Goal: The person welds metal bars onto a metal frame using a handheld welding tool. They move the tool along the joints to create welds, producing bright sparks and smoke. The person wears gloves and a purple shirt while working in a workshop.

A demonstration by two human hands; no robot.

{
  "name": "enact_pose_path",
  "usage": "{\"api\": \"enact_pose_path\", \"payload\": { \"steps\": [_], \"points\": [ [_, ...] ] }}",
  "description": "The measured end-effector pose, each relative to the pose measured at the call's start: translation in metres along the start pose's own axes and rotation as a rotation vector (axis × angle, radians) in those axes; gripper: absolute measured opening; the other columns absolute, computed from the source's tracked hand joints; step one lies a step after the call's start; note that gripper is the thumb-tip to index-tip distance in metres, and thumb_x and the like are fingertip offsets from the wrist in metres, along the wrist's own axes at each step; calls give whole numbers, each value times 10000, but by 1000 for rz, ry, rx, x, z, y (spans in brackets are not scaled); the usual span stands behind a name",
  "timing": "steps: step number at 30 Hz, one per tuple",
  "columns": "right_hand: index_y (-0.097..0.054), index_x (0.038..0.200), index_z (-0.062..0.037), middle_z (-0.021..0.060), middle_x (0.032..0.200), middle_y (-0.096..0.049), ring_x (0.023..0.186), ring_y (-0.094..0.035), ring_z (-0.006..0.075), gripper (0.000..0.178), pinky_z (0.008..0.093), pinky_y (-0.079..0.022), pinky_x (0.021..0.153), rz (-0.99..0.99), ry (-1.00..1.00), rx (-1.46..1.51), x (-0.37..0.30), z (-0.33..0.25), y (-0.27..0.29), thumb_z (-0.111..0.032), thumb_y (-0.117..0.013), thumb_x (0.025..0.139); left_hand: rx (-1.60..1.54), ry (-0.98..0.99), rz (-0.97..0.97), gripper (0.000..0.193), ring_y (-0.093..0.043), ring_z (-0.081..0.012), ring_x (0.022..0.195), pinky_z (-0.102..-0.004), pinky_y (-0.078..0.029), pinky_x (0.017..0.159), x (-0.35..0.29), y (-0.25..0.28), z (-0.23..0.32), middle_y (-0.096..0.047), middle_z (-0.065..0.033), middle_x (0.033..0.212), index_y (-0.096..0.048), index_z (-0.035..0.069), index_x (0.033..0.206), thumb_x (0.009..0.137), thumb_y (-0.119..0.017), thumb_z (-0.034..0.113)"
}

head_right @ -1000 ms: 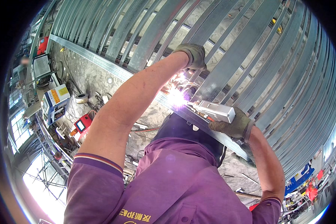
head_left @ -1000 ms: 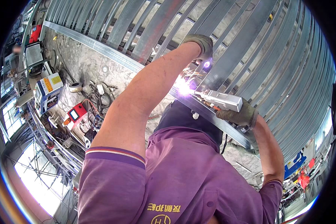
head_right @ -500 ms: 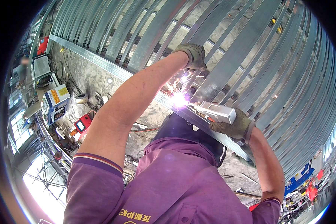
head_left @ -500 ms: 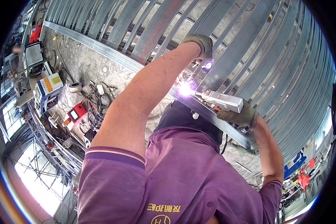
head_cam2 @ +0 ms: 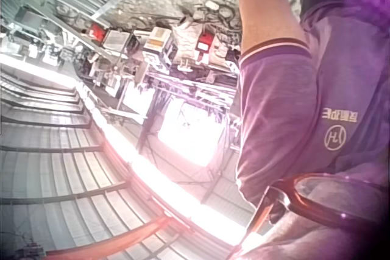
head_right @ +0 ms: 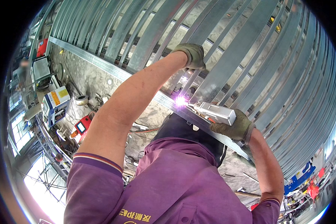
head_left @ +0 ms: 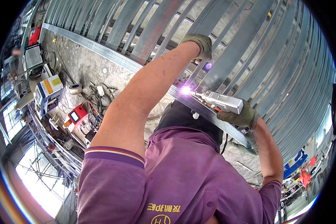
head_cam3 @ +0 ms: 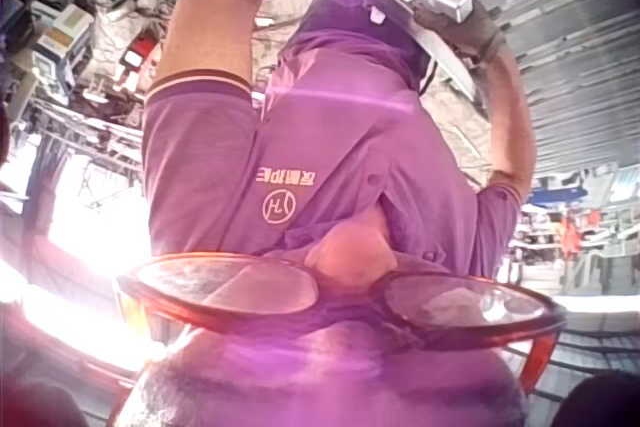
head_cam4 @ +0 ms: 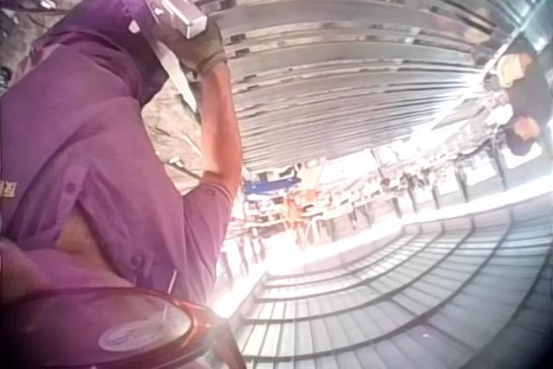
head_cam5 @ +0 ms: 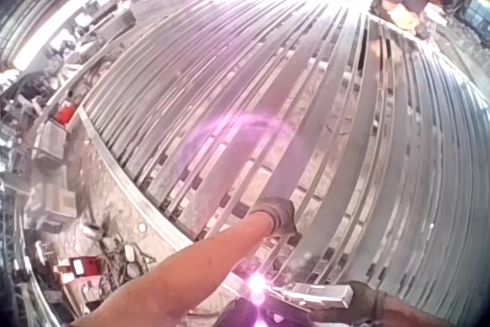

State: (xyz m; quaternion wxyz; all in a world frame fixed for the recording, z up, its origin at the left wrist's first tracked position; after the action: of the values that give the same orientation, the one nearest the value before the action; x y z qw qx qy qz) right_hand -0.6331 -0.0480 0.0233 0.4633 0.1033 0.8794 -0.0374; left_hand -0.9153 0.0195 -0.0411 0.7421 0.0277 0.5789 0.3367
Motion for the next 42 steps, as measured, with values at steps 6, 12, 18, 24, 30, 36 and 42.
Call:
{"api": "enact_pose_path", "payload": {
  "steps": [6, 12, 18, 24, 30, 36, 42],
  "points": [
    [-755, 1426, -70, 96, 1236, -826, 1089, -737, 148, 611, 322, -579, 985, 134, 26, 178, -34, -6, 4, -297, -968, 901, 0, -14, -15, 346, -777, -225, 771, -409, -618, 778, 10, -4, -6, -835, -65, 872, -847, 50, 1001, 1020, -742, 379],
    [-740, 1427, -40, 73, 1185, -824, 1028, -710, 126, 536, 310, -577, 941, 242, 183, 222, -45, -5, -3, -181, -931, 947, -22, -4, -29, 341, -786, -233, 786, -419, -621, 778, 13, -4, -5, -827, -60, 836, -848, 53, 981, 1017, -743, 375],
    [-788, 1346, -63, 120, 1122, -847, 997, -785, 197, 482, 340, -601, 916, 307, 304, 47, -36, 8, -22, -288, -935, 947, 129, -92, 113, 500, -807, -281, 927, -440, -601, 939, 7, -4, -7, -846, -95, 891, -853, 44, 879, 1058, -662, 470],
    [-773, 1373, -60, 133, 1166, -843, 1045, -792, 209, 525, 357, -602, 933, 288, 215, 114, -35, 12, -29, -330, -930, 951, 151, 1, 347, 597, -786, -312, 1114, -459, -569, 1048, -15, 38, -46, -842, -158, 1084, -839, 32, 1058, 1073, -627, 589],
    [-772, 1386, -67, 118, 1179, -845, 1054, -786, 196, 510, 353, -601, 955, 302, 228, 96, -33, 12, -28, -297, -927, 958, 354, 86, 194, 790, -701, -346, 1346, -487, -539, 1134, -31, 38, -76, -739, -187, 1436, -736, 23, 1391, 1026, -633, 716],
    [-792, 1358, -77, 71, 1175, -848, 1047, -770, 140, 463, 314, -597, 945, 295, 177, 190, -33, 12, -20, -224, -940, 945, 338, 60, 133, 916, -690, -341, 1375, -482, -531, 1159, -6, 24, -86, -738, -164, 1460, -723, 49, 1464, 941, -680, 799],
    [-792, 1352, -70, 46, 1172, -844, 1026, -746, 126, 466, 309, -593, 943, 255, 152, 220, -32, -2, -8, -204, -949, 934, 319, 56, 196, 868, -709, -338, 1349, -476, -549, 1130, -19, 23, -83, -748, -162, 1449, -759, 61, 1416, 927, -713, 777]
  ]
}}
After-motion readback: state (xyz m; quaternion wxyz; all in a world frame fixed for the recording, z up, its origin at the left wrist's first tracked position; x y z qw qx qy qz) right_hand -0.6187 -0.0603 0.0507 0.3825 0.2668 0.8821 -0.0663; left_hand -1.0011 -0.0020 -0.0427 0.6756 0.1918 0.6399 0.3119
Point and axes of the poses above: each hand's wrist, its own x-axis towards the middle knuckle, its own y-axis out of the back of the hand, z = x × y, the point moved 4 cm from there along x, towards the middle knuckle
